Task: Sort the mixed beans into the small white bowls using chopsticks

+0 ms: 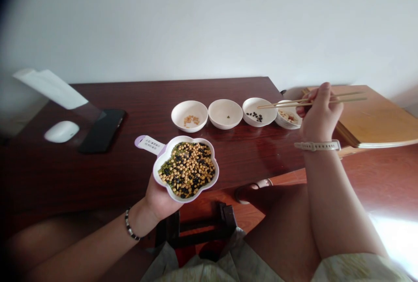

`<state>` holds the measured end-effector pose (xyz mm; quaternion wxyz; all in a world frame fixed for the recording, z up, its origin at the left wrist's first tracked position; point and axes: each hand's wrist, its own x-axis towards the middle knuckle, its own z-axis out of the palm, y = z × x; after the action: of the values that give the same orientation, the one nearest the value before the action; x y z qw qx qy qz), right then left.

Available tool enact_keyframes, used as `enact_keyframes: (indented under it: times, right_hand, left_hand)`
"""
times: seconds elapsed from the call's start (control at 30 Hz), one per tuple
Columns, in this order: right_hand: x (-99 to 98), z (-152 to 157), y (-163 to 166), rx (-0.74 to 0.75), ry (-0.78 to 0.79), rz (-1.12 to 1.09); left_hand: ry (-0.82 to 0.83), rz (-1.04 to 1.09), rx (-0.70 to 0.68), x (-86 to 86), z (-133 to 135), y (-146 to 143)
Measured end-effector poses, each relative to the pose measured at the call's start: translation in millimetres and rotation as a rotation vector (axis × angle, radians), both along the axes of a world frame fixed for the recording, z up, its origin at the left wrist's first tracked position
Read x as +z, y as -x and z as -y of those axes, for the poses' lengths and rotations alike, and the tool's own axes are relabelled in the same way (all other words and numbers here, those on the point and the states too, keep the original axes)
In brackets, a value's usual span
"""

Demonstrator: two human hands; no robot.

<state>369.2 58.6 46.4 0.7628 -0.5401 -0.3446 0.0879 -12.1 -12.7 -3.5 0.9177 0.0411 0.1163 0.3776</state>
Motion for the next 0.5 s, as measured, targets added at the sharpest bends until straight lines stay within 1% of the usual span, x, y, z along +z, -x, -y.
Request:
enact_keyframes:
  times: [0.17,0.23,0.4,0.5]
  right_hand:
    - [-6.6,2.8,-8.2,-0.057,0.039,0.177]
    - [-5.9,3.7,-6.4,-0.067,0.056,0.216]
    - [-2.1,5.4,3.1,-0.088,0.170,0.302]
    - [0.0,6.4,7.8,-0.073,0.162,0.312]
  left_hand:
    - [-0.029,0.011,-0.012,-4.0,0.0,1.0]
    - [-0.039,0.020,-0.019,-5.4,0.3,1.3]
    - [-0.038,0.033,-0.032,-7.1,0.2,2.0]
    - [-0.033,0.032,-0.023,-6.2,-0.5,1.9]
